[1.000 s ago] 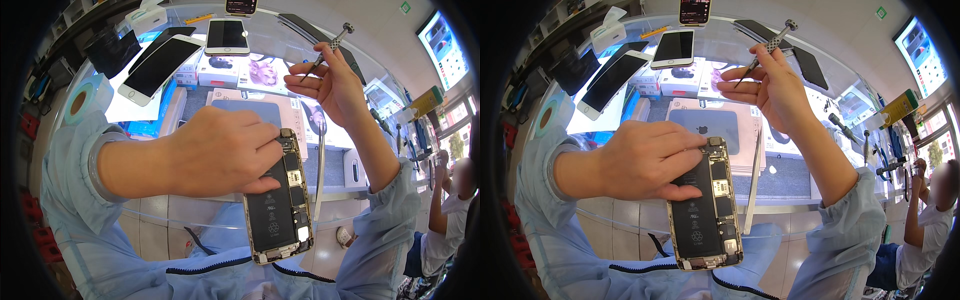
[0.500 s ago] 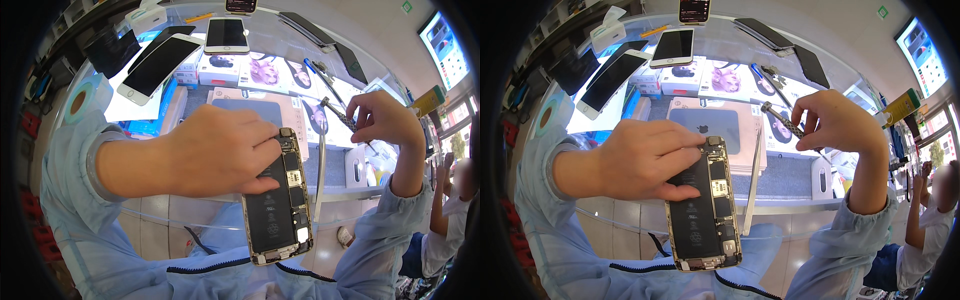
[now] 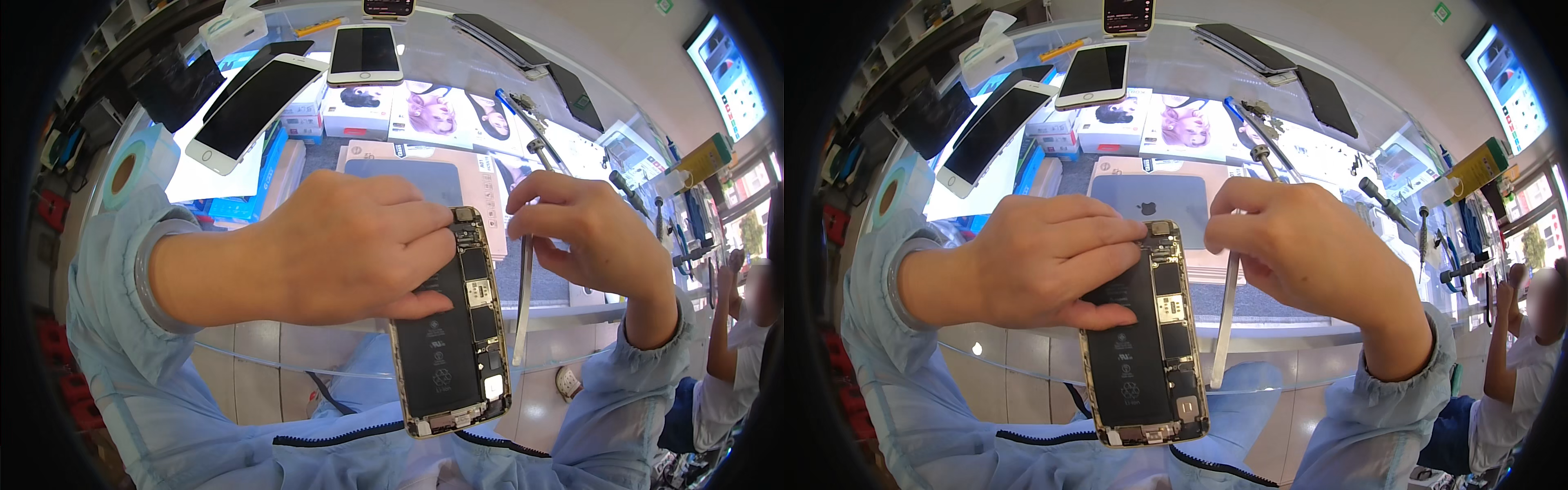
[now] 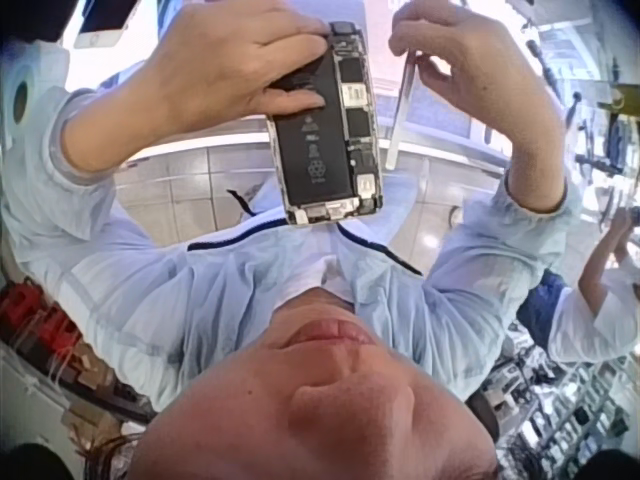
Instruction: The person disassembles a smartphone by removing screws and detaching internal components. They use a screwdriver and tweezers to carefully lift and separate parts, including the battery and display assembly.
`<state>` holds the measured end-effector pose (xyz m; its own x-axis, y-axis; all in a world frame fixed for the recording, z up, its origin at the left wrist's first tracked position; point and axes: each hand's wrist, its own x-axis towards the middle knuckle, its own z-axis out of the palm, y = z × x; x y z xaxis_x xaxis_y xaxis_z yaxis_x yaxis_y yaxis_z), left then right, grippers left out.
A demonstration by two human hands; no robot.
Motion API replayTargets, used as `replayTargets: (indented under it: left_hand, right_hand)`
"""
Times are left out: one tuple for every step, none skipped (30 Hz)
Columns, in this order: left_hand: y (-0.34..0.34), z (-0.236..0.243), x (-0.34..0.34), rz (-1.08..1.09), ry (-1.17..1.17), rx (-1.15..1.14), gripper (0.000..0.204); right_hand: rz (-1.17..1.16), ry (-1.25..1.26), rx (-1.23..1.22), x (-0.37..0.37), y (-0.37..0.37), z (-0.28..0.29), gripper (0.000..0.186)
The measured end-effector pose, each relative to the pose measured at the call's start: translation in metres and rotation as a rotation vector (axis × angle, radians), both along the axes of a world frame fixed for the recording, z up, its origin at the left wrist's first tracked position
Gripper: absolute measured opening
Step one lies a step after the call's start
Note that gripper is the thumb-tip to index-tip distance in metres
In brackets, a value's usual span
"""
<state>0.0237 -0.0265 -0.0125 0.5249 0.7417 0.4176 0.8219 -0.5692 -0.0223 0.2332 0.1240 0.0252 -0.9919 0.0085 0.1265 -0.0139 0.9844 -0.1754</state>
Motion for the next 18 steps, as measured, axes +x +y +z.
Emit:
replayTargets:
  left_hand:
    - [0.000, 0.000, 0.000, -0.001, -0.002, -0.004, 0.039]
    - [0.000, 0.000, 0.000, -0.004, -0.008, -0.005, 0.039]
    - [0.000, -0.001, -0.001, -0.006, -0.014, -0.005, 0.039]
    - [0.000, -0.001, 0.000, -0.009, -0.020, -0.005, 0.039]
    - [0.000, 0.000, 0.000, -0.006, -0.021, -0.006, 0.039]
    - [0.000, 0.001, 0.000, -0.003, -0.022, -0.007, 0.039]
    - [-0.001, 0.001, 0.000, 0.002, -0.027, -0.011, 0.040]
    - [-0.001, 0.000, -0.001, 0.004, -0.031, -0.017, 0.040]
    - [-0.001, 0.000, -0.001, 0.006, -0.034, -0.022, 0.040]
    - [0.000, 0.000, -0.002, 0.005, -0.037, -0.026, 0.040]
    - [0.001, -0.001, -0.002, 0.000, -0.043, -0.021, 0.041]
    - [0.002, -0.001, -0.002, -0.005, -0.049, -0.017, 0.041]
    - [0.002, -0.001, -0.002, -0.006, -0.053, -0.014, 0.042]
    - [0.002, -0.001, -0.001, -0.005, -0.057, -0.016, 0.043]
    - [0.001, 0.000, -0.001, -0.004, -0.061, -0.018, 0.043]
    - [0.001, 0.001, -0.001, -0.005, -0.067, -0.020, 0.044]
    - [0.001, 0.001, -0.001, -0.008, -0.072, -0.019, 0.044]
    - [0.001, 0.000, -0.001, -0.012, -0.076, -0.018, 0.044]
  right_hand:
    - [0.015, -0.007, 0.051, 0.000, 0.000, -0.001, 0.020]
    - [0.030, -0.014, 0.102, 0.000, 0.001, -0.001, 0.019]
    - [0.045, -0.021, 0.153, 0.001, 0.001, -0.001, 0.019]
    - [0.063, 0.041, 0.145, 0.001, 0.003, -0.003, 0.019]
    - [0.082, 0.104, 0.137, 0.001, 0.005, -0.005, 0.019]
    - [0.100, 0.166, 0.128, 0.001, 0.006, -0.006, 0.019]
    - [0.106, 0.242, 0.069, 0.001, 0.006, -0.007, 0.019]
    - [0.111, 0.317, 0.010, 0.000, 0.005, -0.006, 0.019]
    - [0.115, 0.393, -0.050, 0.000, 0.006, -0.006, 0.019]
    - [0.164, 0.411, -0.141, 0.002, 0.010, -0.007, 0.020]
    - [0.181, 0.419, -0.190, 0.002, 0.010, -0.008, 0.021]
    - [0.197, 0.428, -0.239, 0.001, 0.008, -0.010, 0.022]
    - [0.218, 0.438, -0.289, 0.001, 0.006, -0.012, 0.024]
    - [0.232, 0.432, -0.276, 0.001, 0.006, -0.014, 0.030]
    - [0.253, 0.428, -0.285, 0.001, 0.005, -0.016, 0.031]
    - [0.243, 0.454, -0.304, 0.002, 0.004, -0.021, 0.030]
    - [0.233, 0.480, -0.323, 0.002, 0.002, -0.024, 0.028]
    - [0.231, 0.484, -0.264, 0.003, 0.001, -0.024, 0.027]
